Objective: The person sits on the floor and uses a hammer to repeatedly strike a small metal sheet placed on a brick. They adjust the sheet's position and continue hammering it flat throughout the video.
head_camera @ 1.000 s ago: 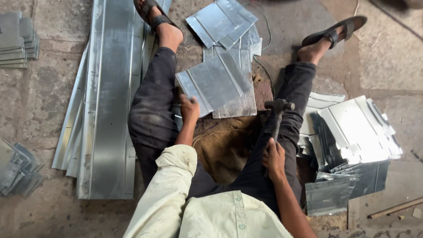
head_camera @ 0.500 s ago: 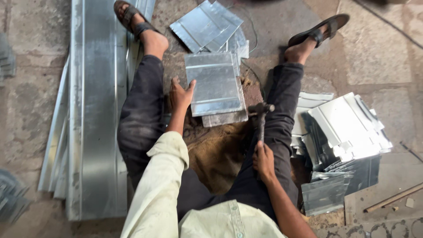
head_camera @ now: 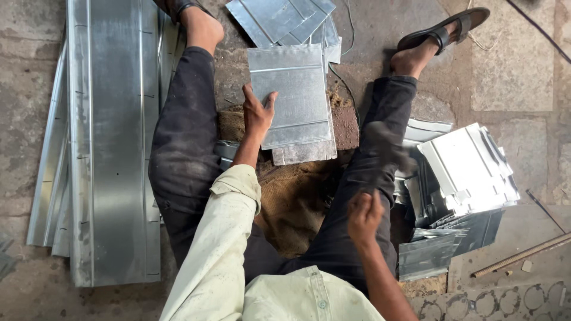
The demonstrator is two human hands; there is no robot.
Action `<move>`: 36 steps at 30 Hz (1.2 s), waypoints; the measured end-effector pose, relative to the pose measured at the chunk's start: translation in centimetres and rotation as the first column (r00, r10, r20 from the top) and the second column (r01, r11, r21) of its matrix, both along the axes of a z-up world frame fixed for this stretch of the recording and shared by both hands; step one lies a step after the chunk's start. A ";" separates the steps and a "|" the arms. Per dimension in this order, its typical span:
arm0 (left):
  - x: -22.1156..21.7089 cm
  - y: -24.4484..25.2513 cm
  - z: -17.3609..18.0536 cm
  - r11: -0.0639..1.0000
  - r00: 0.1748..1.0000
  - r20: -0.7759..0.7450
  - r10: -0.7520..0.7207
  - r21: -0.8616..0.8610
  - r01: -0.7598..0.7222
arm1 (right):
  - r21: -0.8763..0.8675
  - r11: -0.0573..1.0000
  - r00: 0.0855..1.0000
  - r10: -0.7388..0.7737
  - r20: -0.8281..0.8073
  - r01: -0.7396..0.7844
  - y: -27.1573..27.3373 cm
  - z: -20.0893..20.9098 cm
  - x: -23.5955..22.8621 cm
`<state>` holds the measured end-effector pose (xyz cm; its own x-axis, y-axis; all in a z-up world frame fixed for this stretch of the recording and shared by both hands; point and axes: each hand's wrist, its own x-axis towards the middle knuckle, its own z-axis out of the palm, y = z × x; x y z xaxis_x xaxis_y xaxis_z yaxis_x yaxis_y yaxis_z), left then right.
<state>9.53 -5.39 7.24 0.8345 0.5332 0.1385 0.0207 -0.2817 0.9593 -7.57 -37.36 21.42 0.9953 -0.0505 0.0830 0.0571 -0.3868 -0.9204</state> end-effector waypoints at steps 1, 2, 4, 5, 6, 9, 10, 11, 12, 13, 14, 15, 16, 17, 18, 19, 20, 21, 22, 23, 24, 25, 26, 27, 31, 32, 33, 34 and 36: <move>0.0 -0.2 -0.1 1.000 1.000 -0.023 0.001 -0.007 -0.001 | -0.134 0.990 0.999 0.047 -0.021 -0.050 0.2 -0.3 0.4; 0.2 -0.1 -0.3 1.000 0.999 -0.044 0.005 -0.010 -0.006 | -0.261 0.960 0.995 0.094 -0.046 -0.103 0.5 -0.7 1.1; 0.4 -0.1 -1.4 0.999 0.999 -0.018 0.028 0.016 -0.028 | -0.364 0.921 0.987 0.097 -0.131 -0.139 0.5 -0.5 2.3; 0.9 -0.7 -2.1 0.998 0.999 0.027 0.044 0.046 -0.046 | -0.345 0.930 0.981 0.060 -0.187 -0.123 -0.1 0.3 2.7; 0.5 -0.7 -2.8 0.994 0.996 0.055 0.070 0.080 -0.074 | -0.325 0.938 0.965 0.036 -0.260 -0.123 0.1 0.7 2.7; 0.8 -1.2 -5.2 0.919 0.983 0.033 0.179 0.351 -0.179 | 0.200 0.980 0.958 0.050 -0.284 0.008 -0.8 0.4 1.0; 1.2 -1.0 -5.8 0.982 0.995 -0.035 0.098 0.164 -0.091 | 0.087 0.996 0.973 0.052 -0.226 -0.033 -1.1 0.5 1.0; 0.0 -2.5 -6.3 0.990 0.993 -0.065 0.101 0.107 -0.094 | -0.029 0.997 0.984 0.065 -0.168 -0.071 -0.8 0.3 0.5; 0.8 -1.9 -5.9 0.992 0.994 -0.056 0.097 0.088 -0.092 | -0.107 0.990 0.994 0.085 -0.075 -0.092 0.3 -0.5 1.1; 1.5 -1.4 -5.3 0.994 0.995 -0.047 0.092 0.069 -0.089 | -0.188 0.970 0.986 0.139 -0.094 -0.155 0.8 -0.8 1.7; 1.7 -1.4 -4.8 0.995 0.996 -0.016 0.086 0.054 -0.085 | -0.271 0.941 0.978 0.178 -0.111 -0.203 1.3 -1.2 2.3; 1.0 -1.6 -4.4 0.996 0.997 0.014 0.080 0.039 -0.081 | -0.351 0.903 0.968 0.214 -0.133 -0.248 1.5 -1.2 2.7; 1.0 -1.3 -4.0 0.996 0.995 0.043 0.086 0.028 -0.088 | -0.290 0.938 0.974 0.142 -0.179 -0.190 1.5 -0.7 2.9; 2.2 -1.5 -3.4 0.990 0.990 0.088 0.112 0.079 -0.119 | -0.228 0.965 0.970 0.075 -0.229 -0.129 1.3 -0.1 2.8; 1.7 -1.7 -3.2 0.979 0.983 0.110 0.144 0.131 -0.158 | -0.166 0.983 0.951 0.023 -0.309 -0.078 1.4 0.5 2.1; 1.4 -1.6 -3.0 0.963 0.976 0.133 0.174 0.182 -0.197 | -0.105 0.991 0.960 0.051 -0.275 -0.082 1.9 0.6 2.3; 0.5 -1.8 -3.0 0.979 0.986 0.084 0.144 0.133 -0.155 | -0.058 0.995 0.964 0.059 -0.259 -0.076 1.6 0.9 1.4; 0.0 -1.7 -2.9 0.990 0.993 0.037 0.113 0.081 -0.115 | -0.011 0.998 0.968 0.064 -0.243 -0.069 1.3 1.1 0.5; 0.9 -1.4 -2.4 0.996 0.997 0.021 0.079 0.032 -0.080 | -0.082 0.991 0.973 0.082 -0.217 -0.102 1.7 0.9 0.6; 0.8 -1.6 -2.0 0.995 0.995 0.044 0.086 0.038 -0.088 | -0.155 0.979 0.976 0.101 -0.192 -0.131 2.3 0.6 0.6; 0.7 -1.6 -1.6 0.994 0.993 0.074 0.096 0.047 -0.100 | -0.225 0.961 0.979 0.125 -0.162 -0.160 2.9 0.4 1.1; 0.7 -1.6 -1.3 0.992 0.989 0.104 0.106 0.056 -0.112 | -0.270 0.945 0.969 0.131 -0.208 -0.186 3.1 0.5 1.5; 0.7 -1.7 -1.1 0.992 0.988 0.099 0.115 0.045 -0.120 | -0.315 0.924 0.957 0.140 -0.254 -0.219 3.3 0.6 2.1; 0.9 -1.9 -1.0 0.991 0.988 0.094 0.123 0.033 -0.127 | -0.357 0.900 0.943 0.145 -0.300 -0.252 3.7 0.8 2.6; 0.5 -1.6 -1.1 0.993 0.993 0.041 0.110 0.038 -0.111 | -0.183 0.963 0.961 0.155 -0.228 -0.199 3.4 1.7 0.3; 0.5 -1.6 -1.0 0.995 0.995 -0.008 0.103 -0.002 -0.103 | -0.147 0.969 0.967 0.169 -0.192 -0.199 3.9 1.3 0.2; 0.3 -1.6 -0.8 0.995 0.994 -0.058 0.093 -0.042 -0.095 | -0.111 0.973 0.971 0.182 -0.154 -0.200 4.2 1.0 0.2; 0.4 -1.7 -0.6 0.992 0.991 -0.100 0.084 -0.083 -0.093 | -0.199 0.949 0.953 0.195 -0.233 -0.243 4.4 0.7 0.9; 0.4 -2.2 -0.5 0.986 0.987 0.022 0.156 0.048 -0.157 | -0.354 0.871 0.902 0.196 -0.386 -0.341 5.0 0.4 2.7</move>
